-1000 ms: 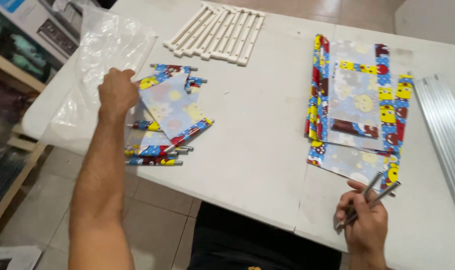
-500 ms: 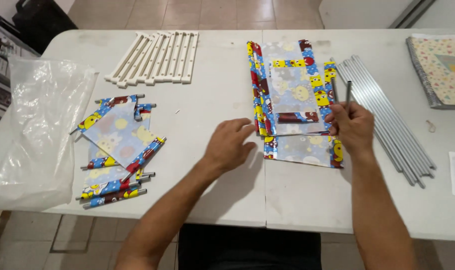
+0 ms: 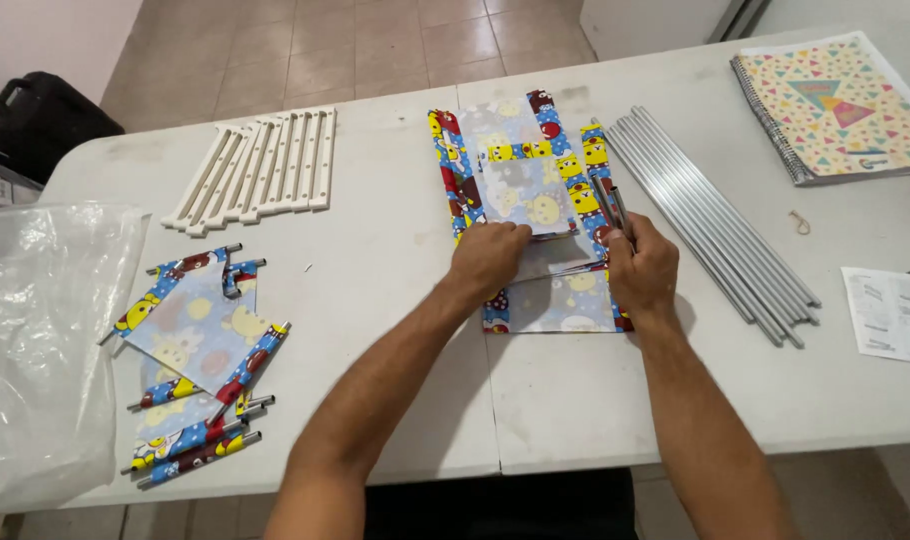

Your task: Assembling a fabric organizer by sliding metal support rods into fabric sleeves

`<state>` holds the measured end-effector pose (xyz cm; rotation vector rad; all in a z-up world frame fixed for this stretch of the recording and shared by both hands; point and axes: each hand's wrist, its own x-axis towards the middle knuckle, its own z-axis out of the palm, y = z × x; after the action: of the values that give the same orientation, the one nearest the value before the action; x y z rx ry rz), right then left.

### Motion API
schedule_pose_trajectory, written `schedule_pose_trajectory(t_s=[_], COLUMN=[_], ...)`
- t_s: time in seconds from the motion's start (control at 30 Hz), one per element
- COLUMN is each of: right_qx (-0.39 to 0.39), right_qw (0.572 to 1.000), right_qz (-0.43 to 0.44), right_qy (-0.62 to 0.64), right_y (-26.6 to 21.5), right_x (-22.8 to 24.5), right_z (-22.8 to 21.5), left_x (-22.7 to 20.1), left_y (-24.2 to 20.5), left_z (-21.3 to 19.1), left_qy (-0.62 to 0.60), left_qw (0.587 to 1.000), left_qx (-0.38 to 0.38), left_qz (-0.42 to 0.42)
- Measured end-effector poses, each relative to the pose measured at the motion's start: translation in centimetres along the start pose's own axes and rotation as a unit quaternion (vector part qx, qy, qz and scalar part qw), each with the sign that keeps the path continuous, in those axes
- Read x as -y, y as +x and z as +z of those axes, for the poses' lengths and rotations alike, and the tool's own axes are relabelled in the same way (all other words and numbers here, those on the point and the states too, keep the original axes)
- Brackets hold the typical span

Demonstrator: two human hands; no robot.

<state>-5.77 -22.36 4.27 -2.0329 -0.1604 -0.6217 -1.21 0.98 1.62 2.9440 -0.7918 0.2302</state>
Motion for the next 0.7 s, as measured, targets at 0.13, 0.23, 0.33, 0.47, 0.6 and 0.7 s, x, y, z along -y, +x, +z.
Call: schedule_pose_trajectory(t_s=[0.13, 0.23, 0.33, 0.47, 0.6, 0.7], right_qx=[0.014, 0.011, 0.024, 0.063, 0.074, 0.105], right_qw=[1.0, 0.999, 0.997, 0.993, 0.989, 0.98], right_qz=[-0.016, -0.041, -0.07, -0.094, -0.131, -0.17], right_qy=[-0.002, 0.011, 0.018, -0.014, 0.011, -0.005], right_y=[-0.1, -0.4, -1.0, -1.0, -1.4, -1.9], right_x=[-0.2, 0.3, 0.1, -0.3, -1.6, -1.2], right_z=[-0.4, -0.3, 0.5, 1.4, 2.5, 2.4], left_x=[-4.4, -8.2, -9.8, -8.8, -5.4, -1.5], left_y=[-8.1, -15.9, -22.2, -21.6, -17.9, -15.4], left_z=[-6.7, -9.5, -7.2, -10.3, -9.9, -4.0], left_qy=[0.016, 0.015, 0.04, -0.006, -0.064, -0.044], left_qw=[1.0, 0.994, 0.994, 0.963, 0.983, 0.991], left_qx=[0.027, 0.101, 0.085, 0.269, 0.129, 0.032], left_qz=[0.001, 0.035, 0.058, -0.019, -0.115, -0.126])
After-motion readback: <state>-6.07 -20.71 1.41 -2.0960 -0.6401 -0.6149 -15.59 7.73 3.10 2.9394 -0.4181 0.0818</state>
